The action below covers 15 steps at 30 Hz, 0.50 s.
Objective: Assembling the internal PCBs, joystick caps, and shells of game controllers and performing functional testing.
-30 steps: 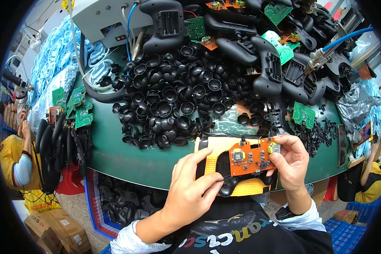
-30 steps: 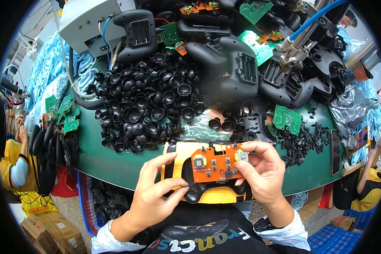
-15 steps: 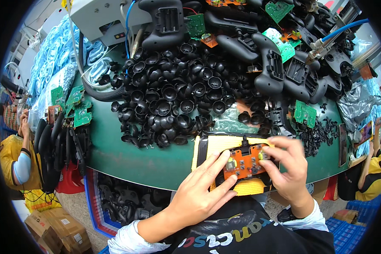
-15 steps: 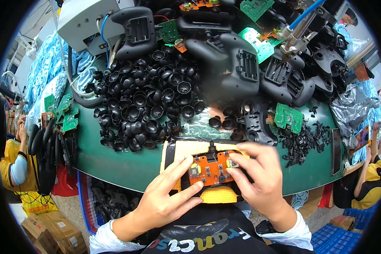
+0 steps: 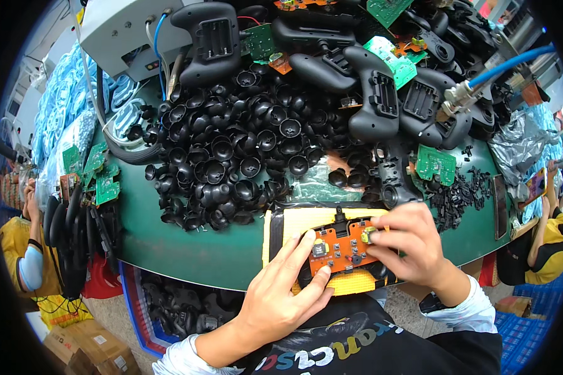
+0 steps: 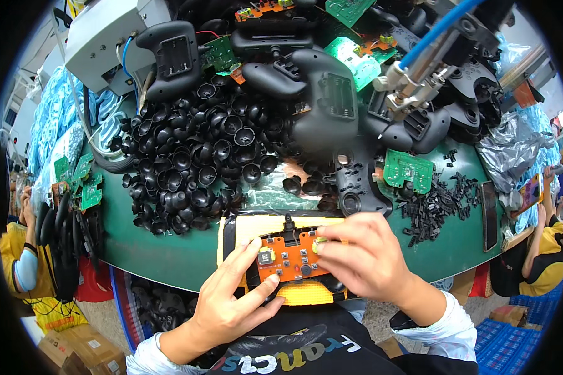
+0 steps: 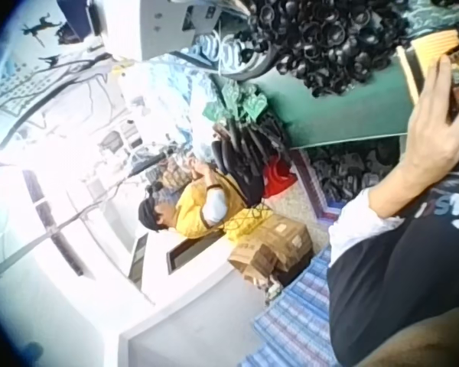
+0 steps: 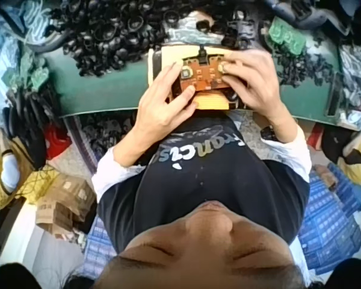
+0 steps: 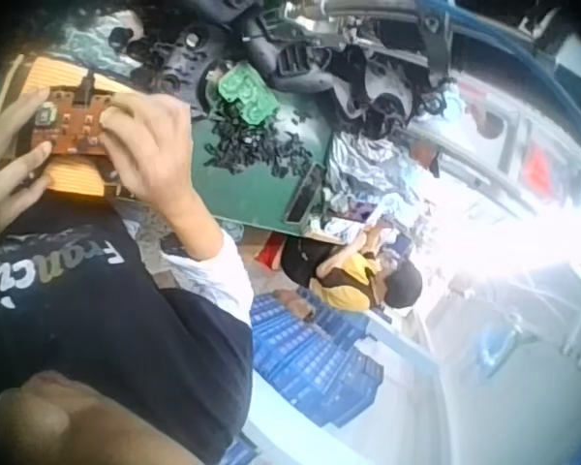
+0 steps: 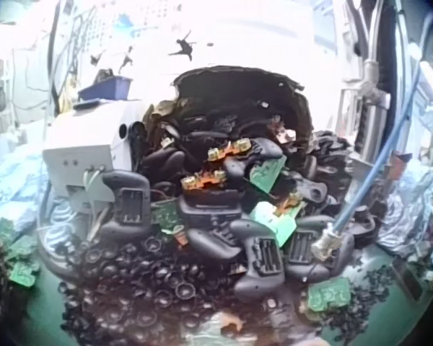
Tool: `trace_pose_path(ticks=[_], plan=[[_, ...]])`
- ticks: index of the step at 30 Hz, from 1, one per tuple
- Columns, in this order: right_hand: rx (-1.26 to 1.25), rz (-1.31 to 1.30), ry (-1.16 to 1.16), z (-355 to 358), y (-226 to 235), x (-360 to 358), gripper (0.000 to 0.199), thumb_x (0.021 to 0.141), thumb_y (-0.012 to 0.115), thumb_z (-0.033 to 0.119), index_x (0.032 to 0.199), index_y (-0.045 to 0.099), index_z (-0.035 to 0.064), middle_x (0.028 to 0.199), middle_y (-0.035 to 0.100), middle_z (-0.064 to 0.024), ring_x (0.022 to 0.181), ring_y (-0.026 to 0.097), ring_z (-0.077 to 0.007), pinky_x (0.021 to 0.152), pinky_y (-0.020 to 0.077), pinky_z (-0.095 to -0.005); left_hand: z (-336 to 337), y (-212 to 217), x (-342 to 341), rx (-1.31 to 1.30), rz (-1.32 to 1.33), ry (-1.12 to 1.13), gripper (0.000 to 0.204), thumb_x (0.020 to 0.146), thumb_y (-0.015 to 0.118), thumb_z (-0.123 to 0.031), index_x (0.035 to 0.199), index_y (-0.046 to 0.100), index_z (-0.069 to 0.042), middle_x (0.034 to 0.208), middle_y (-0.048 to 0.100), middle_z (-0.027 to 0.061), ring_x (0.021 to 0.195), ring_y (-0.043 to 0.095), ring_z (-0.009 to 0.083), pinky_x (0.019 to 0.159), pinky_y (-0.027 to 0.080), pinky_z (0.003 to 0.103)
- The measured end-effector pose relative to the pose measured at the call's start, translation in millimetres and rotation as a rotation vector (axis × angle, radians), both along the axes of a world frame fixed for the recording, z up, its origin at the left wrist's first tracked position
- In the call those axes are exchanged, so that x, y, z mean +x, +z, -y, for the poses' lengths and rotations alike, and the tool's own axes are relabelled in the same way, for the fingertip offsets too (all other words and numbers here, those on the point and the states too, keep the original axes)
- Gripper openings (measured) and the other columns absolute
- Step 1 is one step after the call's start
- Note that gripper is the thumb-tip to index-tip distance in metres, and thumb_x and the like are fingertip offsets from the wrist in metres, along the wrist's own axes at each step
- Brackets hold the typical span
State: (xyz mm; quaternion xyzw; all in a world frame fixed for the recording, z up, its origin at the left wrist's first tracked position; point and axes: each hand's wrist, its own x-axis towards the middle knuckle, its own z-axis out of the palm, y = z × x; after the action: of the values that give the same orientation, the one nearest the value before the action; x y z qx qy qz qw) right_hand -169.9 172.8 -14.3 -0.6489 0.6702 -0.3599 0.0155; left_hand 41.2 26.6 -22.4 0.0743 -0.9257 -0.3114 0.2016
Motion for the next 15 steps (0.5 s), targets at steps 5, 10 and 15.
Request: trace_pose_path(ticks=[5, 10, 15], plan=[[0.133, 0.048, 0.1, 5.0, 22.9, 13.1, 0.042, 0.067, 0.086, 0.022, 0.101, 0.068, 0.0074, 0.12, 0.063, -0.0104, 0.1, 0.059, -0.0261, 0.083, 0.0486, -0.0368, 2.5, -1.3, -1.0, 0.008, 0.002, -0.014, 0.039, 0.063, 0.088, -0.018, 0.097, 0.072, -0.008, 0.132, 0.055, 0.0287, 0.114, 0.06, 0.0465, 0.091, 0.055, 0.045], [0.321, 0.079, 0.04, 12.1, 25.2, 19.8, 0.064, 0.071, 0.084, 0.024, 0.123, 0.053, 0.0039, 0.13, 0.055, -0.017, 0.116, 0.054, -0.0381, 0.094, 0.0471, -0.0468, 2.4, 0.0, -1.3, 0.017, 0.001, -0.017, 0.039, 0.063, 0.088, -0.017, 0.098, 0.072, -0.008, 0.131, 0.055, 0.0283, 0.114, 0.06, 0.0466, 0.091, 0.055, 0.045], [0.37, 0.185, 0.005, 12.0, 19.5, 24.4, 0.071, 0.07, 0.084, 0.021, 0.129, 0.049, 0.0046, 0.133, 0.052, -0.018, 0.118, 0.053, -0.0376, 0.099, 0.0448, -0.0481, 3.4, -3.0, 0.5, 0.024, -0.007, -0.007, 0.039, 0.063, 0.087, -0.016, 0.098, 0.072, -0.007, 0.132, 0.054, 0.0285, 0.116, 0.059, 0.0466, 0.093, 0.054, 0.046]])
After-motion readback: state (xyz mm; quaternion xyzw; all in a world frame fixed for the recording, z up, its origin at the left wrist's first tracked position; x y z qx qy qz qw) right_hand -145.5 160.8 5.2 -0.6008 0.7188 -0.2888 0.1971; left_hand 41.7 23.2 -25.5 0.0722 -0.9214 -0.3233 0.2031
